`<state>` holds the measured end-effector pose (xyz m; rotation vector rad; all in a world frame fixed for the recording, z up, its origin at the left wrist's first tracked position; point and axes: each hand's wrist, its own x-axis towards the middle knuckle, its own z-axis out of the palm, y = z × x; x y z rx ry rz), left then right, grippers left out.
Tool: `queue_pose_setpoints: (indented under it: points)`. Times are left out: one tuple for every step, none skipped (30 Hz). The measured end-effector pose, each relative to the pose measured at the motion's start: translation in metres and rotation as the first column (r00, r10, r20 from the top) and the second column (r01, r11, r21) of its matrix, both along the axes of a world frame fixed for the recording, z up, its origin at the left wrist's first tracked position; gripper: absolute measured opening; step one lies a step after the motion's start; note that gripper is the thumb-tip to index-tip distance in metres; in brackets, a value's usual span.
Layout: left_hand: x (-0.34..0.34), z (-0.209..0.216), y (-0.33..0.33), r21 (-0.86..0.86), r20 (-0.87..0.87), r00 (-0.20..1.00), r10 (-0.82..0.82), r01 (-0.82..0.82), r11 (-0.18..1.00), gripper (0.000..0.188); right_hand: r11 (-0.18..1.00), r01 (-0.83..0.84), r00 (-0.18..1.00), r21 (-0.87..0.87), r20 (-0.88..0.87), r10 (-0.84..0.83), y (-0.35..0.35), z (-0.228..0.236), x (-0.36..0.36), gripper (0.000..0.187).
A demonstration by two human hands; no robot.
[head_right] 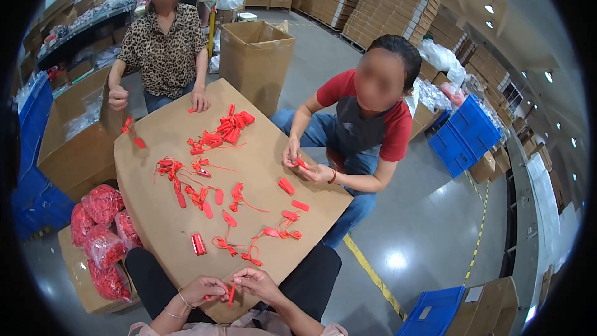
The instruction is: Tying red strings onto red plastic tags at an assembly table in a warehouse environment.
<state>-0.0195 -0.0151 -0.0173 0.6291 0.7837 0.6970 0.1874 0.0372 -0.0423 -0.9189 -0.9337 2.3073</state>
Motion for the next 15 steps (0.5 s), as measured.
queue_pose_setpoints:
  points:
    - [0.003, 0.002, 0.001, -0.054, 0.086, 0.991, 0.105, -0.100, 0.993, 0.016, 0.999, 0.024, 0.999, -0.027, -0.027, -0.024, -0.001, -0.005, -0.002, 0.013]
    - [0.006, 0.002, 0.002, -0.115, 0.164, 0.964, 0.211, -0.194, 0.974, 0.016, 0.999, 0.030, 0.999, -0.029, -0.026, -0.031, -0.005, -0.010, -0.004, 0.013]
    - [0.006, 0.001, 0.002, -0.119, 0.161, 0.964, 0.209, -0.192, 0.974, 0.016, 0.993, 0.044, 0.989, -0.110, -0.134, -0.059, -0.009, -0.006, -0.011, 0.013]
    - [0.007, 0.001, 0.004, -0.174, 0.217, 0.934, 0.284, -0.249, 0.953, 0.017, 0.981, 0.057, 0.967, -0.186, -0.235, -0.101, -0.011, -0.004, -0.016, 0.014]
    - [0.008, 0.000, 0.005, -0.233, 0.268, 0.895, 0.357, -0.300, 0.925, 0.017, 0.974, 0.058, 0.968, -0.219, -0.228, -0.109, -0.016, -0.031, -0.012, 0.017]
    - [0.008, -0.004, 0.005, -0.231, 0.267, 0.897, 0.352, -0.295, 0.927, 0.017, 0.974, 0.063, 0.967, -0.218, -0.229, -0.114, -0.021, -0.037, -0.017, 0.017]
    - [0.009, -0.008, 0.003, -0.261, 0.296, 0.870, 0.395, -0.324, 0.909, 0.019, 0.968, 0.087, 0.954, -0.237, -0.259, -0.149, -0.024, -0.040, -0.021, 0.019]
    - [0.010, -0.011, 0.004, -0.291, 0.324, 0.839, 0.436, -0.350, 0.890, 0.020, 0.961, 0.110, 0.940, -0.255, -0.288, -0.184, -0.027, -0.042, -0.024, 0.021]
    - [0.013, -0.006, 0.007, -0.285, 0.329, 0.844, 0.423, -0.339, 0.897, 0.020, 0.959, 0.123, 0.940, -0.253, -0.280, -0.195, -0.029, -0.045, -0.024, 0.022]
    - [0.015, 0.002, 0.008, -0.349, 0.319, 0.841, 0.438, -0.326, 0.879, 0.020, 0.960, 0.136, 0.938, -0.246, -0.279, -0.205, -0.031, -0.052, -0.024, 0.022]
    - [0.018, 0.008, 0.010, -0.412, 0.307, 0.838, 0.452, -0.311, 0.857, 0.021, 0.956, 0.114, 0.916, -0.270, -0.344, -0.206, -0.031, -0.059, -0.022, 0.021]
    - [0.019, 0.010, 0.009, -0.409, 0.304, 0.841, 0.448, -0.309, 0.858, 0.021, 0.952, 0.079, 0.888, -0.296, -0.413, -0.202, -0.030, -0.058, -0.026, 0.021]
    - [0.020, 0.011, 0.006, -0.411, 0.282, 0.828, 0.486, -0.353, 0.840, 0.021, 0.941, 0.139, 0.916, -0.309, -0.321, -0.241, -0.034, -0.056, -0.032, 0.020]
    - [0.021, 0.010, 0.005, -0.412, 0.259, 0.812, 0.523, -0.397, 0.820, 0.021, 0.939, 0.143, 0.913, -0.311, -0.325, -0.246, -0.033, -0.056, -0.033, 0.020]
    - [0.021, 0.006, 0.005, -0.414, 0.255, 0.817, 0.517, -0.391, 0.822, 0.021, 0.965, 0.155, 0.959, -0.212, -0.203, -0.199, -0.032, -0.052, -0.034, 0.020]
